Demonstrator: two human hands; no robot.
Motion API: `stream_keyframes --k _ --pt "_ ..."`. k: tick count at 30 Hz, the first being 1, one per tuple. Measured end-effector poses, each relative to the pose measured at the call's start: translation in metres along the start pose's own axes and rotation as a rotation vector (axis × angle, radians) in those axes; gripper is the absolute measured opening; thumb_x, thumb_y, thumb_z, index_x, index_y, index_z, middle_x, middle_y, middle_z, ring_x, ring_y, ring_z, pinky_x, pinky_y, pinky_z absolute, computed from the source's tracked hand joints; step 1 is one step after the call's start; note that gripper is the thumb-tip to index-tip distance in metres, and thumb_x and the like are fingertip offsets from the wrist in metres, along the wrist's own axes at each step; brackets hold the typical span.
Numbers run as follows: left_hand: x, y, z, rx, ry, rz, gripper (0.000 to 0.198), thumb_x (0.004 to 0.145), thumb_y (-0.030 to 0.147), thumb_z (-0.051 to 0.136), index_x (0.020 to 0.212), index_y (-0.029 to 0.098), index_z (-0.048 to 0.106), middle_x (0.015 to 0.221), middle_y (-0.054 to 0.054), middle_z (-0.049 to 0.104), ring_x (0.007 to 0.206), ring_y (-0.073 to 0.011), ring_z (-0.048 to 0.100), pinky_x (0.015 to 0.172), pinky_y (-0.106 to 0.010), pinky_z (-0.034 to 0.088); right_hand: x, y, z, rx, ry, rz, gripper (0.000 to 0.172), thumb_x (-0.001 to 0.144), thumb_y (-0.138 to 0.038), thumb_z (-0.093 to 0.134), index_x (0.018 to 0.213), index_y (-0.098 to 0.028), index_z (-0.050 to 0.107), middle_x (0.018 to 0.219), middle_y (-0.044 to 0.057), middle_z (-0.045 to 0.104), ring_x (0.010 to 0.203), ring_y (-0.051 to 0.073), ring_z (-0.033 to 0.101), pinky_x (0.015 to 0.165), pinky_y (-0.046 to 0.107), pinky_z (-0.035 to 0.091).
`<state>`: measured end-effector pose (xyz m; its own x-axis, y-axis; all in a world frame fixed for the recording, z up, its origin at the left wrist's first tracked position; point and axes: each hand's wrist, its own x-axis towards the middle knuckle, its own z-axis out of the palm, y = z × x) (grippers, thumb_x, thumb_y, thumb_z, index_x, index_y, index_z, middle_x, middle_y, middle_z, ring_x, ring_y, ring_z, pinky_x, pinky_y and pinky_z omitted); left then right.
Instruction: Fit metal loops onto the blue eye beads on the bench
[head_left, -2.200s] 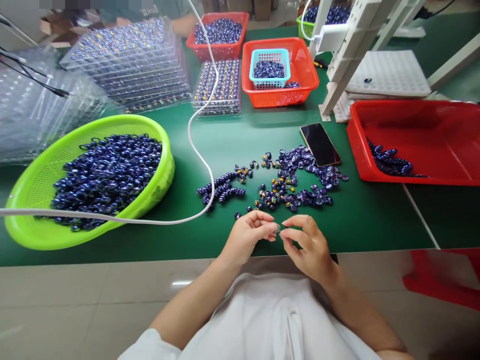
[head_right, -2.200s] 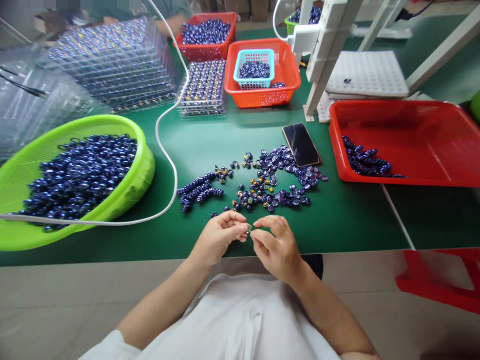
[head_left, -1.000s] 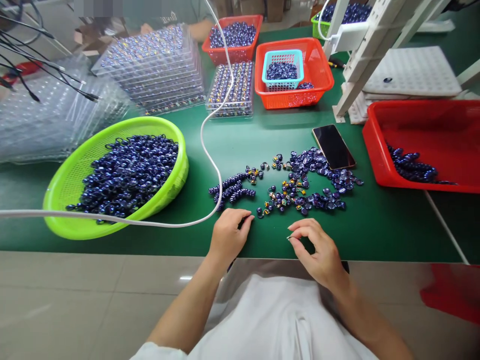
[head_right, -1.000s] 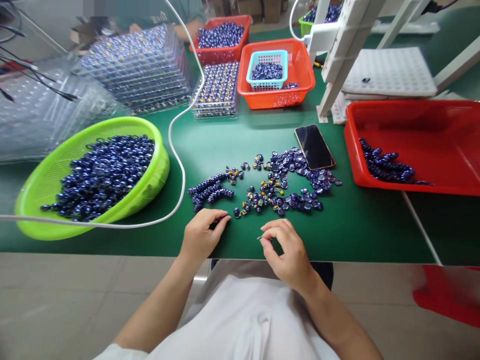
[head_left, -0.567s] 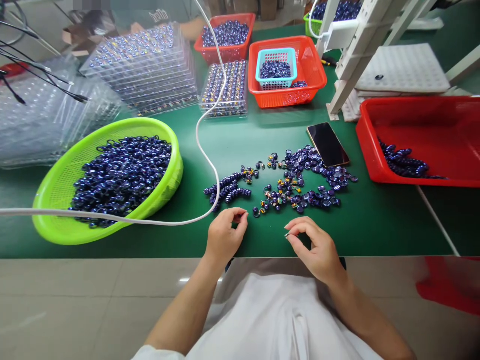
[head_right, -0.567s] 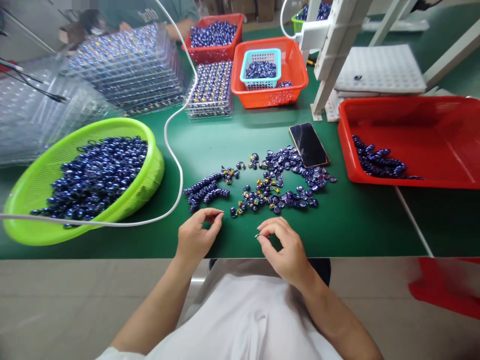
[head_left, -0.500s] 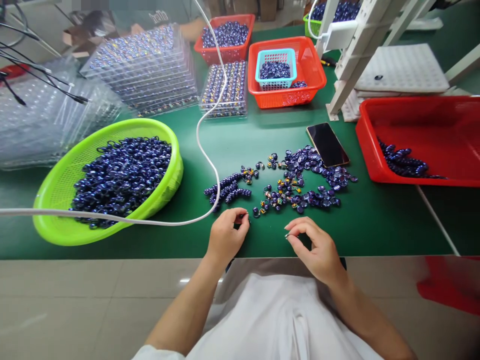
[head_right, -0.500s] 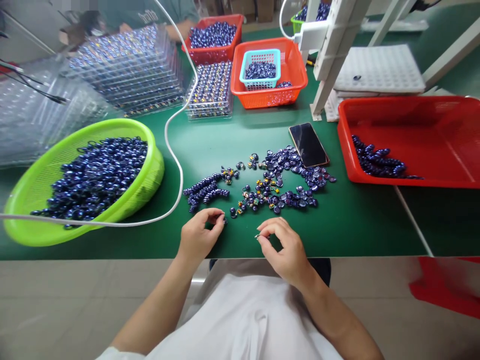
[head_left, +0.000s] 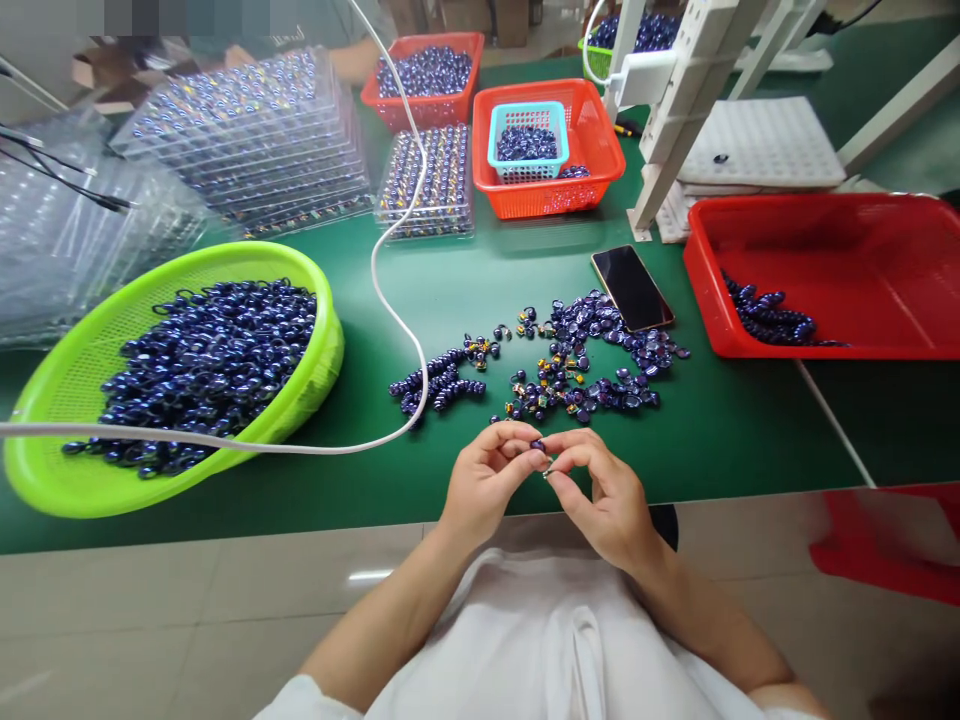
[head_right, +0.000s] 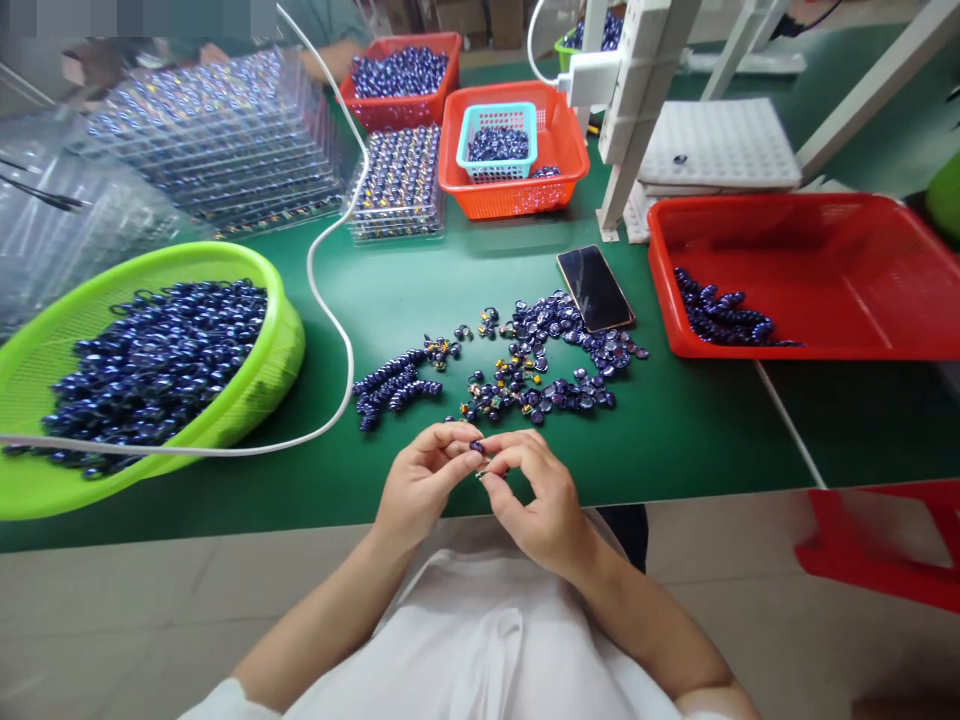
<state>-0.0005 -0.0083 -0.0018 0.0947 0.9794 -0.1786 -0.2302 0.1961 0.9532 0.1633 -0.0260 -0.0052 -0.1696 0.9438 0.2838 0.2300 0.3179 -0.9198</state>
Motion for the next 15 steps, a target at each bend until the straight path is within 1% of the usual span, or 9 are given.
stream_keyframes --k 2,4,6,8,11,13,15 --pt "0.0001 -0.0025 0.0048 0.051 0.039 0.023 0.021 0.078 0.027 0.078 0.093 0.017 0.069 0.080 -0.002 0.074 0.074 -0.0154 0.071 0.072 -0.026 0.059 -0.0007 -0.0021 0.0003 -0.088 0.036 -0.077 0.014 0.088 -0.011 0.058 0.091 -0.024 0.057 0.109 0.007 0.068 0.104 0.022 0.064 0.091 0.042 0.052" --pt "-0.0005 -0.0034 0.0065 0.144 0.062 0.050 0.020 0.079 0.026 0.077 0.096 0.017 0.072 0.088 -0.004 0.076 0.079 -0.0169 0.073 0.074 -0.026 0.059 -0.0024 -0.0016 -0.0008 -0.197 0.045 -0.175 0.019 0.086 -0.008 0.059 0.096 -0.025 0.056 0.115 0.008 0.068 0.106 0.024 0.062 0.092 0.045 0.051" --pt "-0.0015 -0.0030 0.0060 0.231 0.051 0.074 0.022 0.082 0.027 0.074 0.101 0.017 0.073 0.094 -0.006 0.078 0.083 -0.0185 0.074 0.076 -0.027 0.060 -0.0038 0.0005 -0.0026 -0.313 0.021 -0.262 0.025 0.084 -0.007 0.060 0.100 -0.025 0.055 0.120 0.009 0.067 0.108 0.025 0.061 0.092 0.047 0.051" --pt "-0.0023 -0.0021 0.0046 0.284 0.014 0.077 0.025 0.084 0.027 0.071 0.107 0.017 0.073 0.097 -0.007 0.079 0.085 -0.0198 0.075 0.077 -0.028 0.060 -0.0043 0.0027 -0.0042 -0.411 -0.017 -0.310 0.028 0.083 -0.006 0.061 0.103 -0.025 0.055 0.122 0.010 0.067 0.109 0.026 0.061 0.091 0.048 0.051" --pt "-0.0028 -0.0013 0.0025 0.297 -0.031 0.063 0.027 0.087 0.028 0.068 0.111 0.017 0.073 0.099 -0.008 0.079 0.087 -0.0212 0.076 0.077 -0.028 0.061 -0.0031 0.0032 -0.0056 -0.461 -0.059 -0.330 0.027 0.084 -0.007 0.060 0.104 -0.025 0.054 0.120 0.010 0.068 0.110 0.027 0.062 0.089 0.048 0.051" --pt "-0.0028 -0.0016 0.0014 0.273 -0.051 0.057 0.026 0.088 0.028 0.066 0.111 0.016 0.072 0.097 -0.008 0.079 0.086 -0.0210 0.076 0.075 -0.028 0.062 -0.0018 0.0012 -0.0066 -0.423 -0.071 -0.317 0.024 0.085 -0.008 0.059 0.102 -0.025 0.054 0.118 0.010 0.068 0.110 0.026 0.062 0.089 0.046 0.051" --pt "-0.0032 -0.0025 0.0004 0.225 -0.070 0.053 0.025 0.088 0.028 0.066 0.110 0.016 0.071 0.094 -0.008 0.079 0.084 -0.0202 0.075 0.076 -0.028 0.061 -0.0004 -0.0019 -0.0083 -0.341 -0.056 -0.252 0.020 0.087 -0.009 0.058 0.099 -0.025 0.054 0.115 0.009 0.069 0.108 0.025 0.063 0.089 0.045 0.051"
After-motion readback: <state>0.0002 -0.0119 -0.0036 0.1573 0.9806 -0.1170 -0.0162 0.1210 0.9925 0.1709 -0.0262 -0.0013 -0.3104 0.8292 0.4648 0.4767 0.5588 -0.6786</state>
